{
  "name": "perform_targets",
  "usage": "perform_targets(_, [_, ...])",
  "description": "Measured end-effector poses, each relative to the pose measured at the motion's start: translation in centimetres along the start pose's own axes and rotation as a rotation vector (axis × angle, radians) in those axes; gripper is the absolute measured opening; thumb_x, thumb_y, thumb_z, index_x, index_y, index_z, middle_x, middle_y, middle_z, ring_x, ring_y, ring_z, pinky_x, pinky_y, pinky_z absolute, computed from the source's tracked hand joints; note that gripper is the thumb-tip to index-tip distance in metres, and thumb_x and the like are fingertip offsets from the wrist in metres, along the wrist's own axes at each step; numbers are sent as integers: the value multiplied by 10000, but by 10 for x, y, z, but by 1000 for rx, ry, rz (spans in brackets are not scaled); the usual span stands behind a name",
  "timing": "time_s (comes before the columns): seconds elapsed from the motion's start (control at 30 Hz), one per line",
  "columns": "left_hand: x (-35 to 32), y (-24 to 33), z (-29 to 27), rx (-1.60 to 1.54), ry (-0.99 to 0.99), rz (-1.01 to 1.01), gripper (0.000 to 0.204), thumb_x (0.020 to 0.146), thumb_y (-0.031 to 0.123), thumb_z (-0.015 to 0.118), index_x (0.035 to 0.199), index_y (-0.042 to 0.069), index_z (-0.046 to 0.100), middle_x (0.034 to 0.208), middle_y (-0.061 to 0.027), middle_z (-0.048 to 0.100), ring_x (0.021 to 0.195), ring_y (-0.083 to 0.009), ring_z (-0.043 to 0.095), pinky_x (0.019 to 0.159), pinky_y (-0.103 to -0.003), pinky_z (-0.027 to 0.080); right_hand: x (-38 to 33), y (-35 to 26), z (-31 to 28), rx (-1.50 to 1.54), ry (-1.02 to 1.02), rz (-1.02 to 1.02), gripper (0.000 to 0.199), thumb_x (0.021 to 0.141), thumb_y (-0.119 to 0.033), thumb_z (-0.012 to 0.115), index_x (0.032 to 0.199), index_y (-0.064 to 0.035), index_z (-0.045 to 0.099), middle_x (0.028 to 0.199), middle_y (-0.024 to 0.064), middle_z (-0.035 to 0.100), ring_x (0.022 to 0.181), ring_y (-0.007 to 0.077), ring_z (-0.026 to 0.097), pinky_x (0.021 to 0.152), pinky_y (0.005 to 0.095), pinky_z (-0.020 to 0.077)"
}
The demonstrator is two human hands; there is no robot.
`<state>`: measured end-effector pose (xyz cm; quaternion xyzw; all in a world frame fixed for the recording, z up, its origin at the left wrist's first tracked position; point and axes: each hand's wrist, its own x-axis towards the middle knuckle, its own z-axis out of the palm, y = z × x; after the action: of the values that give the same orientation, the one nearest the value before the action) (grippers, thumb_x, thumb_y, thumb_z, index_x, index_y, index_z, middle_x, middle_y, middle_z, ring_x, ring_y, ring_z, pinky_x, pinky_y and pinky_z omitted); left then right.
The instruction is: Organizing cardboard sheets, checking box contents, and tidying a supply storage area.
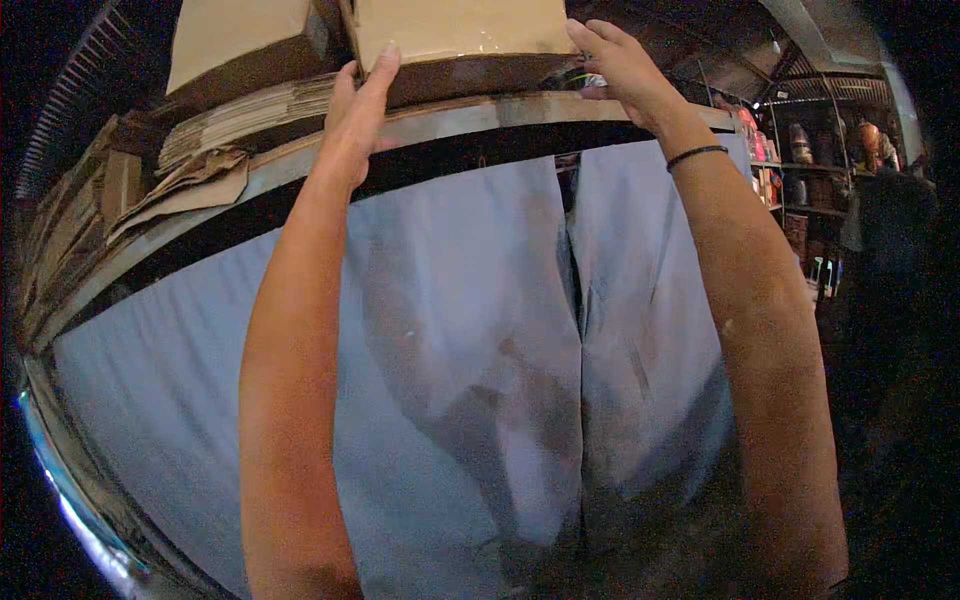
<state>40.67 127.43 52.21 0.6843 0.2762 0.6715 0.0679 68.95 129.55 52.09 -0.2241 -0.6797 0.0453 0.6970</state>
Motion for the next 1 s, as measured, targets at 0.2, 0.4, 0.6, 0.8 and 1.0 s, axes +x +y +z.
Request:
perform_targets(0.2, [24,9,1,46,30,-55,862,743,734,513,1353,148,346,1295,-119,438,1023,-297,503,772,-453,485,35,10,16,270,-176,52,583,897,-519,488,1297,-103,406,1225,102,492,1070,253,498,860,498,465])
perform_targets(0.4, [42,3,13,-68,32,-49,724,780,668,534,1267,139,451,1158,-97,538,982,-249,541,795,-404,487,63,36,26,396,-231,-47,539,892,-460,532,1273,-96,420,1205,94,507,1047,255,519,830,501,479])
perform_targets(0.6, [39,7,24,-98,52,27,661,805,570,584,1268,118,446,1177,-107,521,1030,-242,525,860,-414,456,77,55,18,437,-235,-124,503,899,-397,554,1269,-83,422,1166,104,537,1005,246,561,770,438,517])
perform_targets(0.8, [48,10,47,-106,6,42,610,828,528,583,1257,114,450,1179,-97,524,1033,-239,536,863,-414,461,67,46,-15,465,-274,-99,458,917,-373,543,1257,-80,450,1164,100,554,1011,243,585,840,439,515])
perform_targets(1.0, [53,3,90,-173,-30,86,519,859,497,563,1216,126,493,1139,-83,564,988,-212,573,815,-391,506,62,52,-58,423,-279,-130,390,921,-304,533,1250,-100,494,1106,60,601,948,199,567,684,385,513])
